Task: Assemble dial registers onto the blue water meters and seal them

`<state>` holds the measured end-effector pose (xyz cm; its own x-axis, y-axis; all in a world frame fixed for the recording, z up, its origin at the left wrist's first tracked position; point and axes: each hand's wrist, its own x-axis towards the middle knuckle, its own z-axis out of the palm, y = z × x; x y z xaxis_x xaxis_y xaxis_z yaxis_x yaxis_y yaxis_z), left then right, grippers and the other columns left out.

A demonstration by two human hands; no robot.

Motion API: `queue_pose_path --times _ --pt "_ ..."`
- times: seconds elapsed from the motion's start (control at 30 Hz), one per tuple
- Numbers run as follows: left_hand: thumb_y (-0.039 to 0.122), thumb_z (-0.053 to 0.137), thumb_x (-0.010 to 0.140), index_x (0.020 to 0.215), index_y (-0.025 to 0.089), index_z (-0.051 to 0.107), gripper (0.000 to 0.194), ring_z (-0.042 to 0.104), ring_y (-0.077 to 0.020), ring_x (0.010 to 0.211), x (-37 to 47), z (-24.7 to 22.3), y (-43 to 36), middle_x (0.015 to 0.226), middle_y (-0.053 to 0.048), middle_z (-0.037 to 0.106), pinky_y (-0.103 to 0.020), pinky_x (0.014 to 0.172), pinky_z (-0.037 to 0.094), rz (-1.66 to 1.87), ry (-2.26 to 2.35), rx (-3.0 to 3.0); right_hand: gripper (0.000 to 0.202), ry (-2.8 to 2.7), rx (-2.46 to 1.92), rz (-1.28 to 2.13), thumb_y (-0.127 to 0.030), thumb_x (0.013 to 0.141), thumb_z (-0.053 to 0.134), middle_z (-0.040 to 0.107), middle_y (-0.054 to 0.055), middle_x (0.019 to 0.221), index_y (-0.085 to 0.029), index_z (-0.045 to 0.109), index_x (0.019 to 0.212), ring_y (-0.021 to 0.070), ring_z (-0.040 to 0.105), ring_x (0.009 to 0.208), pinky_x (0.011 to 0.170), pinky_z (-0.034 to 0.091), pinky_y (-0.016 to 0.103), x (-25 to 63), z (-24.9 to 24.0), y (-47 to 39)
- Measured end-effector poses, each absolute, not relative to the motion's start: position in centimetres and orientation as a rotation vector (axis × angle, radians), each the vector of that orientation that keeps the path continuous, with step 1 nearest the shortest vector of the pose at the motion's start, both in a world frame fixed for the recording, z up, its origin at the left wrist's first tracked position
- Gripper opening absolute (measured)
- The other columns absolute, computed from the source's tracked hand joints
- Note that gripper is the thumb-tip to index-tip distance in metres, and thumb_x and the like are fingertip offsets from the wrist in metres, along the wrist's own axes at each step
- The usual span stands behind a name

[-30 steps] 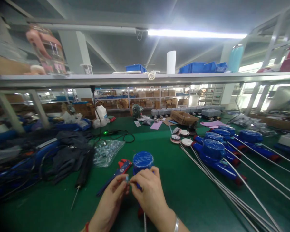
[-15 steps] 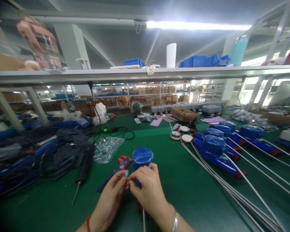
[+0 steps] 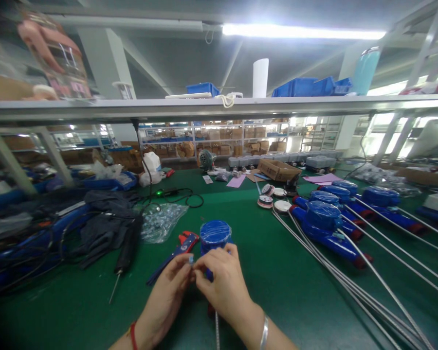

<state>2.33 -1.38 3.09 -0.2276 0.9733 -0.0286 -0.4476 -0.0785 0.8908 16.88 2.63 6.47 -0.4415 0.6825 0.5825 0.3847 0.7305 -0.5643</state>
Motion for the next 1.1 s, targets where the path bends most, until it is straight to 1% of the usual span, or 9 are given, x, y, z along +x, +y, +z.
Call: queue_pose_path --times 0.2,0.43,0.8,1.0,1.1 --pt "0.03 0.078 0.071 0.094 0.016 0.067 0.029 0.057 -0.0125 0.08 2.38 3.41 -1.51 0.091 -0.003 0.063 -0.024 0.077 0.047 1.572 0.992 0.75 0.014 -2.085 -0.817 0.421 -0.007 0.075 0.062 0.063 -0.005 0.073 -0.02 0.06 0.074 0.0127 0.056 0.072 0.082 0.026 0.035 16.84 6.46 2.59" --pt "0.029 0.078 0.071 0.094 0.018 0.068 0.028 0.058 -0.0121 0.081 2.49 3.45 -1.46 0.092 -0.002 0.063 -0.022 0.076 0.048 1.568 0.98 0.72 0.014 -2.081 -0.803 0.39 -0.007 0.074 0.061 0.062 -0.005 0.072 -0.021 0.06 0.074 0.0124 0.056 0.071 0.082 0.027 0.035 16.76 6.51 2.61" --pt "0.03 0.079 0.07 0.096 0.017 0.067 0.032 0.057 -0.0117 0.078 2.53 3.27 -1.55 0.091 -0.003 0.062 -0.023 0.076 0.049 1.571 0.957 0.682 0.013 -2.089 -0.798 0.408 -0.008 0.075 0.062 0.062 -0.005 0.071 -0.02 0.06 0.074 0.0124 0.056 0.07 0.083 0.026 0.036 16.83 6.37 2.63" --pt "0.028 0.079 0.069 0.092 0.018 0.07 0.027 0.059 -0.0132 0.084 2.52 3.7 -1.82 0.093 -0.003 0.064 -0.022 0.077 0.049 1.553 0.949 0.687 0.014 -2.097 -0.792 0.403 -0.007 0.076 0.061 0.063 -0.004 0.072 -0.021 0.059 0.075 0.0132 0.056 0.071 0.082 0.027 0.035 16.79 6.41 2.68" --pt "0.028 0.079 0.07 0.094 0.017 0.07 0.027 0.059 -0.0131 0.087 2.46 4.01 -1.93 0.096 -0.004 0.064 -0.022 0.079 0.049 1.526 0.932 0.662 0.014 -2.057 -0.806 0.444 -0.008 0.077 0.064 0.061 -0.006 0.073 -0.021 0.056 0.078 0.0125 0.054 0.07 0.079 0.028 0.034 16.9 6.3 2.76"
